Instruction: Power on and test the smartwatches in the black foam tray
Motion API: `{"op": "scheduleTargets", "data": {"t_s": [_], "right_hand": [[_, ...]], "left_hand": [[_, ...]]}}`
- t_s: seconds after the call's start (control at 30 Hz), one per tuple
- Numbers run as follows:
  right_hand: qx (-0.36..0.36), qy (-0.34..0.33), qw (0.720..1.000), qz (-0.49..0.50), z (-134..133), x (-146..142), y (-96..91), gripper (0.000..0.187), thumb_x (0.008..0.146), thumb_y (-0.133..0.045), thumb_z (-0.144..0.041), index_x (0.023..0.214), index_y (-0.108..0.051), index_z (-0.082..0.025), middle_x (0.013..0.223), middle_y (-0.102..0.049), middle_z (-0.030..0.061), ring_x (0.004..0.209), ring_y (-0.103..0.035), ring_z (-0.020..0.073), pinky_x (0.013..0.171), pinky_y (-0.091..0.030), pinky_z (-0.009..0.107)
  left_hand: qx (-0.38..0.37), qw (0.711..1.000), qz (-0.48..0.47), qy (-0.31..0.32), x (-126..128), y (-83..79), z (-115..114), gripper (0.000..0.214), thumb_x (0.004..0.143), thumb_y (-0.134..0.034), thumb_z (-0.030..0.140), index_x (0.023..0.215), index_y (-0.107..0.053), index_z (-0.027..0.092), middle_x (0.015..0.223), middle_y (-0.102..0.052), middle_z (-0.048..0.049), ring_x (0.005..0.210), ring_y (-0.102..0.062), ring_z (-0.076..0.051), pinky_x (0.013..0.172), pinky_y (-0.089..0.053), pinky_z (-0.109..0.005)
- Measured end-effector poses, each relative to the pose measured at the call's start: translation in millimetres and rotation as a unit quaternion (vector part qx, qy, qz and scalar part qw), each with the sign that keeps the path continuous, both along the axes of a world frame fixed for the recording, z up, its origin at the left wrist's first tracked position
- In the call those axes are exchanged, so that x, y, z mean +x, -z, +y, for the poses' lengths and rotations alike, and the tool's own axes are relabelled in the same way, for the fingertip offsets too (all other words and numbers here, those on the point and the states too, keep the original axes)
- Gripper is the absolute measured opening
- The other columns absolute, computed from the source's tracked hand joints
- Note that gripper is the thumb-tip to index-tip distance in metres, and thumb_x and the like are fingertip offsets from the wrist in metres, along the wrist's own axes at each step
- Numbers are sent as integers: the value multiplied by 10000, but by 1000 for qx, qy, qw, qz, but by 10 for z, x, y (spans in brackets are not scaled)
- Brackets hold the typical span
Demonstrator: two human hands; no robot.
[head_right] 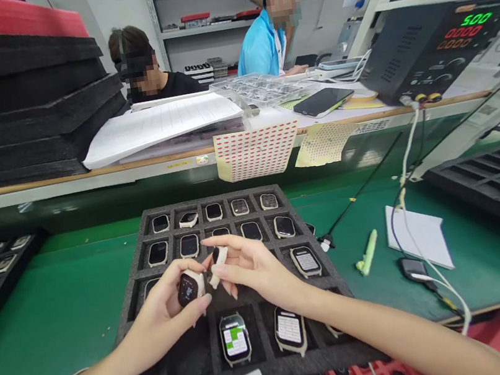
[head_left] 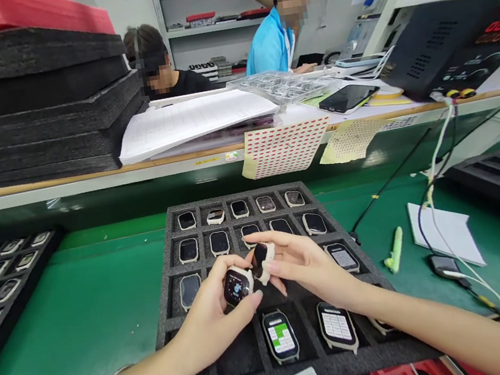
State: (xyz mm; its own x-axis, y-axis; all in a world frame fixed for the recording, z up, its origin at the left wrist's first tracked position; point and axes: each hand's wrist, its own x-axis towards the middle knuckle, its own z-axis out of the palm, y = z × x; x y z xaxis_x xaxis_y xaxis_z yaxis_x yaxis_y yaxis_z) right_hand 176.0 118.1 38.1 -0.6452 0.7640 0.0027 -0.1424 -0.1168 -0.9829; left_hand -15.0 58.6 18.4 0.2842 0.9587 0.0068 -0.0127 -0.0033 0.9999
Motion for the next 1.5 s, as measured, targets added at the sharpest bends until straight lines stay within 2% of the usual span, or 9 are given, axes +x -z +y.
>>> {"op": "scheduleTargets", "data": {"t_s": [0.13,0.23,0.37,0.47,0.63,0.87,1.07,1.37,1.5], "right_hand": [[-24,-58,997,55,86,64,-61,584,864,-648,-290,1355,-354,-170,1003,-642,102,735,-583,135,562,-476,215],[-52,-85,992,73,114,94,-76,638,842,-672,-300,1353,-308,-183,997,-641,101,872,-632,210,682,-523,312],[-94,-114,986,78,115,116,-54,454,843,-675,-286,1204,-422,-177,1095,-625,140,836,-685,248,670,-541,347],[-97,-116,986,70,117,128,-60,395,853,-664,-304,1173,-497,-145,1117,-625,168,808,-693,247,648,-548,336],[-70,-83,993,54,108,121,-76,506,856,-660,-256,1319,-478,-159,1082,-643,134,800,-690,217,660,-551,306],[-47,-71,996,31,44,95,-72,400,838,-679,-243,1216,-594,-140,972,-674,95,739,-678,178,635,-555,277],[-50,-80,995,28,10,115,-53,407,832,-697,-273,1202,-597,-135,1005,-663,112,755,-684,187,601,-558,262],[-56,-82,995,19,-34,130,-48,403,822,-707,-241,1198,-603,-141,1016,-651,101,774,-685,186,608,-558,253],[-44,-77,996,15,-30,132,-51,396,823,-707,-258,1188,-605,-142,1008,-652,104,753,-689,189,601,-564,261]], "left_hand": [[-7,999,-22,-37,-4,-61,-2,286,838,-596,137,1082,-497,247,819,-480,41,719,-464,-103,663,-401,-198],[-10,998,-27,-55,-3,-93,2,303,833,-600,141,1107,-513,235,783,-468,45,643,-439,-88,600,-387,-191],[-8,998,-34,-55,0,-103,10,421,821,-615,149,1222,-512,222,799,-499,29,634,-445,-88,607,-395,-198],[-20,998,-39,-52,-3,-83,16,491,828,-606,159,1295,-467,223,828,-513,16,671,-469,-100,643,-411,-207],[5,999,-9,-33,-20,-49,4,460,855,-566,147,1283,-446,268,916,-534,7,848,-518,-137,789,-421,-234],[29,999,23,37,-45,-69,-81,356,885,-517,120,1192,-456,289,1045,-591,-2,961,-552,-149,832,-411,-233],[35,998,46,11,-57,-50,-51,333,894,-510,156,1200,-447,272,1041,-595,-24,1061,-519,-202,850,-413,-269],[25,997,67,10,-60,-32,-79,374,900,-519,188,1248,-434,293,1062,-586,-12,993,-528,-188,813,-417,-263],[25,998,59,-1,-61,-37,-56,401,895,-525,194,1269,-420,295,1023,-593,-15,1108,-496,-216,819,-423,-265]]}}
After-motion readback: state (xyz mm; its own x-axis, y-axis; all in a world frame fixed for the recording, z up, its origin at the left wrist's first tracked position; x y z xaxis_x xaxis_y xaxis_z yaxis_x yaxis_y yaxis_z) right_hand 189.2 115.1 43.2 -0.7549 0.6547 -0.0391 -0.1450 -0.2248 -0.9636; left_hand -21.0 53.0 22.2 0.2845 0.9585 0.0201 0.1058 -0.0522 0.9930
